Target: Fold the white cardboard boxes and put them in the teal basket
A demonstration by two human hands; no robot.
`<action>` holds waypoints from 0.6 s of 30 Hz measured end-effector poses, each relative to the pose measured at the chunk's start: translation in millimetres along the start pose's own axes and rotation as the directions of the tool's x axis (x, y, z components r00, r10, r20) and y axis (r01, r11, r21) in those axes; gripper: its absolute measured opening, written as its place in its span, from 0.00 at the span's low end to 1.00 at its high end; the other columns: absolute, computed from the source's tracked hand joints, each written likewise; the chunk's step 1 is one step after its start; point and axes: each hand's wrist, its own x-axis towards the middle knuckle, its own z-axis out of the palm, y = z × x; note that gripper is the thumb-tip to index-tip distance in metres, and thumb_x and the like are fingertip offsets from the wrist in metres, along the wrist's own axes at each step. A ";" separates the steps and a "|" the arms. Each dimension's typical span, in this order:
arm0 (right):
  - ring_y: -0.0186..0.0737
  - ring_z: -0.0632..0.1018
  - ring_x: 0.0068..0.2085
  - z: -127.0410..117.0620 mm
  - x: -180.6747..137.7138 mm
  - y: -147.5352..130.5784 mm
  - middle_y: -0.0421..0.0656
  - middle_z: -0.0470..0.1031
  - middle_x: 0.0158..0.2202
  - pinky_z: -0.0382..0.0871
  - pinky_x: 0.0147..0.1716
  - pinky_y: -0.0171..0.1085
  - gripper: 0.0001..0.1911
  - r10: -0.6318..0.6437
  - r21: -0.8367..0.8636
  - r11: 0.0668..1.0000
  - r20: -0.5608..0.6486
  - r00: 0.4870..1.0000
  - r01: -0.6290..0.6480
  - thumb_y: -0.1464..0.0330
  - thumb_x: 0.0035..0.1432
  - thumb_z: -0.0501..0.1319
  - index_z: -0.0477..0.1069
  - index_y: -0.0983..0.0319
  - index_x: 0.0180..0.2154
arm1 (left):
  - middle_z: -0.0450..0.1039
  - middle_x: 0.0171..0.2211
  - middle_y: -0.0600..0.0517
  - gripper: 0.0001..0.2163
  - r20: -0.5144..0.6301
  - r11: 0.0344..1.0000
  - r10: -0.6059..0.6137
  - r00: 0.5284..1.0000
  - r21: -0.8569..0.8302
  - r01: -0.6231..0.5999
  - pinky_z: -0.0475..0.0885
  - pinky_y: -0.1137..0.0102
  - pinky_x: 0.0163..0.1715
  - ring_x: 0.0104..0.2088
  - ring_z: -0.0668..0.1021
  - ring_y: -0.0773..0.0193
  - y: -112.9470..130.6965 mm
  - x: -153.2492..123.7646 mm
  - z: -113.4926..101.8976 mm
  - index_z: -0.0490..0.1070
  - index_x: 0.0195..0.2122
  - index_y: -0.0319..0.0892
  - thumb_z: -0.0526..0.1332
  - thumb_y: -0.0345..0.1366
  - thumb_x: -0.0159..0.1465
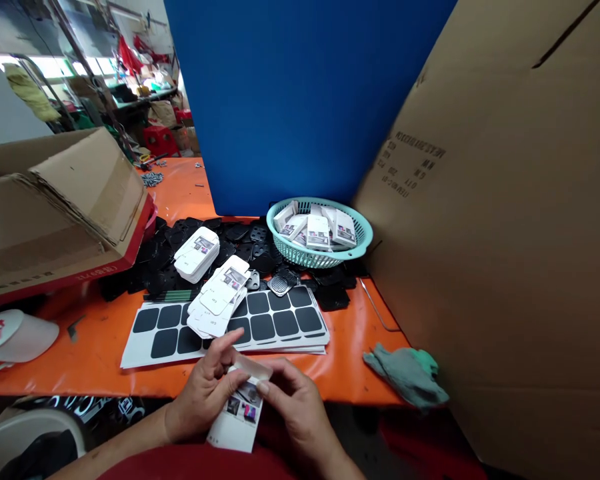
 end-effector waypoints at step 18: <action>0.41 0.76 0.31 3.8 9.8 -31.8 0.43 0.77 0.28 0.70 0.33 0.37 0.11 0.045 -0.246 0.968 -0.046 0.998 -0.055 0.59 0.48 0.71 0.81 0.61 0.27 | 0.63 0.25 0.56 0.06 0.032 0.954 -0.280 0.959 -0.100 0.282 0.62 0.73 0.28 0.27 0.65 0.68 20.2 9.2 -5.4 0.67 0.32 0.40 0.58 0.37 0.62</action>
